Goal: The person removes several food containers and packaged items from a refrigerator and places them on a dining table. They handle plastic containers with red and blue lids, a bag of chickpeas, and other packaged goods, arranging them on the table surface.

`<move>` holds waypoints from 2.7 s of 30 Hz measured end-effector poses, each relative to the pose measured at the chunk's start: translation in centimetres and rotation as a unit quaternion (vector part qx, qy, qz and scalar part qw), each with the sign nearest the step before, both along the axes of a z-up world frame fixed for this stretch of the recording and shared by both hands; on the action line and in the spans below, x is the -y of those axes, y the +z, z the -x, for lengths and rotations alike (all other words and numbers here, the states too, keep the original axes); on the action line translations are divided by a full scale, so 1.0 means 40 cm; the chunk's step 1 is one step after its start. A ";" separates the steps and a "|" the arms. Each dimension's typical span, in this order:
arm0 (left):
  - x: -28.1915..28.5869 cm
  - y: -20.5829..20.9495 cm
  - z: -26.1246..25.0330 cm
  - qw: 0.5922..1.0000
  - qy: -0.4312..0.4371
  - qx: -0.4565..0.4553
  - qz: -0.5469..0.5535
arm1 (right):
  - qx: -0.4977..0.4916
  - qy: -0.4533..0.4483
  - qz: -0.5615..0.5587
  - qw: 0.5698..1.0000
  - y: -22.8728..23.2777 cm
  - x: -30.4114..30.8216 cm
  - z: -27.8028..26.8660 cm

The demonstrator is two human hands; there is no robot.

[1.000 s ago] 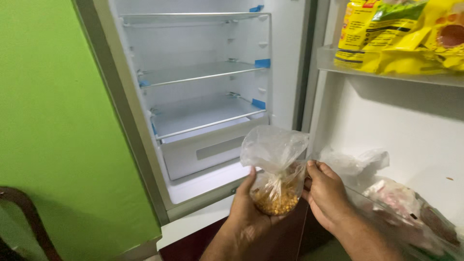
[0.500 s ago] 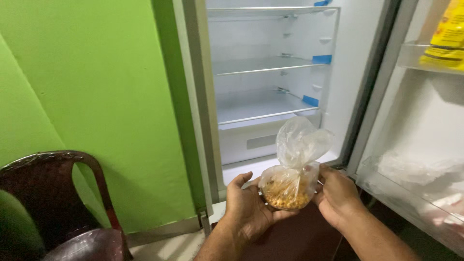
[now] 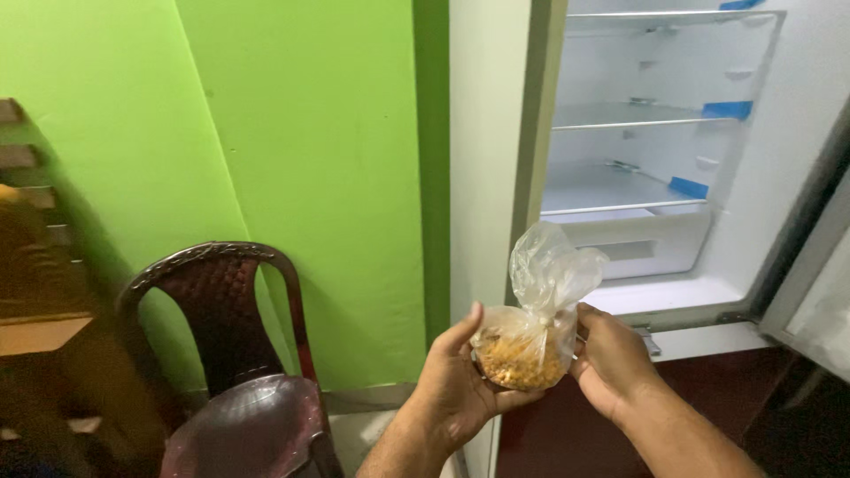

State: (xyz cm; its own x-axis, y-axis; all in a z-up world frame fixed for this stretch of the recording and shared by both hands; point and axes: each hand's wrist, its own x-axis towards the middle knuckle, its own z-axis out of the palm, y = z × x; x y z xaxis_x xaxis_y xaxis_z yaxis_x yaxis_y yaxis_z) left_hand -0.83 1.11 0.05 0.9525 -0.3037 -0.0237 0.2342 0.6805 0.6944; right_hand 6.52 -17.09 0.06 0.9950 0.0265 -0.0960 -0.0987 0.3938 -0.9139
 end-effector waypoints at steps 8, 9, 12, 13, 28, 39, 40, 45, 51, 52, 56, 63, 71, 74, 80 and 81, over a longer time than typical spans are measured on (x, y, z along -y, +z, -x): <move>-0.206 -0.029 0.101 0.987 0.104 -0.068 -0.105 | 0.051 0.057 0.192 0.978 0.023 -0.258 0.104; -0.230 -0.037 0.112 0.979 0.127 -0.084 -0.133 | 0.062 0.069 0.235 0.968 0.025 -0.288 0.116; -0.295 -0.055 0.147 0.970 0.185 -0.097 -0.122 | 0.146 0.111 0.276 0.944 0.021 -0.376 0.146; -0.314 -0.061 0.156 0.968 0.199 -0.099 -0.118 | 0.167 0.135 0.282 0.935 0.017 -0.401 0.155; -0.496 -0.065 0.422 0.949 0.293 -0.094 -0.066 | 0.313 0.367 0.468 0.740 0.054 -0.658 0.249; -0.538 -0.085 0.597 0.876 0.459 -0.143 -0.030 | 0.170 0.595 0.185 0.763 0.006 -0.833 0.238; -0.530 -0.091 0.610 0.863 0.483 -0.145 -0.021 | 0.160 0.601 0.177 0.763 0.004 -0.844 0.246; -0.488 -0.138 0.635 0.735 0.636 -0.119 -0.202 | 0.158 0.659 0.160 0.718 0.017 -0.873 0.309; -0.442 -0.125 0.707 0.342 0.733 -0.185 -0.558 | 0.156 0.733 0.166 0.640 0.045 -0.875 0.448; -0.438 -0.114 0.725 0.383 0.727 -0.171 -0.544 | 0.134 0.754 0.141 0.628 0.045 -0.871 0.472; -0.450 -0.087 0.807 0.465 0.677 -0.141 -0.553 | 0.109 0.802 0.115 0.576 0.034 -0.912 0.551; -0.575 -0.137 0.953 0.176 0.560 0.008 -0.809 | 0.339 0.781 0.204 0.484 -0.059 -1.106 0.657; -0.687 -0.147 1.144 0.196 0.663 0.034 -0.722 | 0.333 0.777 0.193 0.499 -0.025 -1.203 0.824; -0.706 -0.148 1.221 0.289 0.725 -0.012 -0.625 | 0.274 0.824 0.195 0.457 -0.024 -1.248 0.899; -0.802 -0.188 1.362 0.277 0.724 -0.120 -0.620 | 0.359 0.800 0.214 0.431 -0.054 -1.325 1.080; -0.813 -0.201 1.383 0.280 0.719 -0.147 -0.619 | 0.410 0.773 0.251 0.414 -0.049 -1.331 1.099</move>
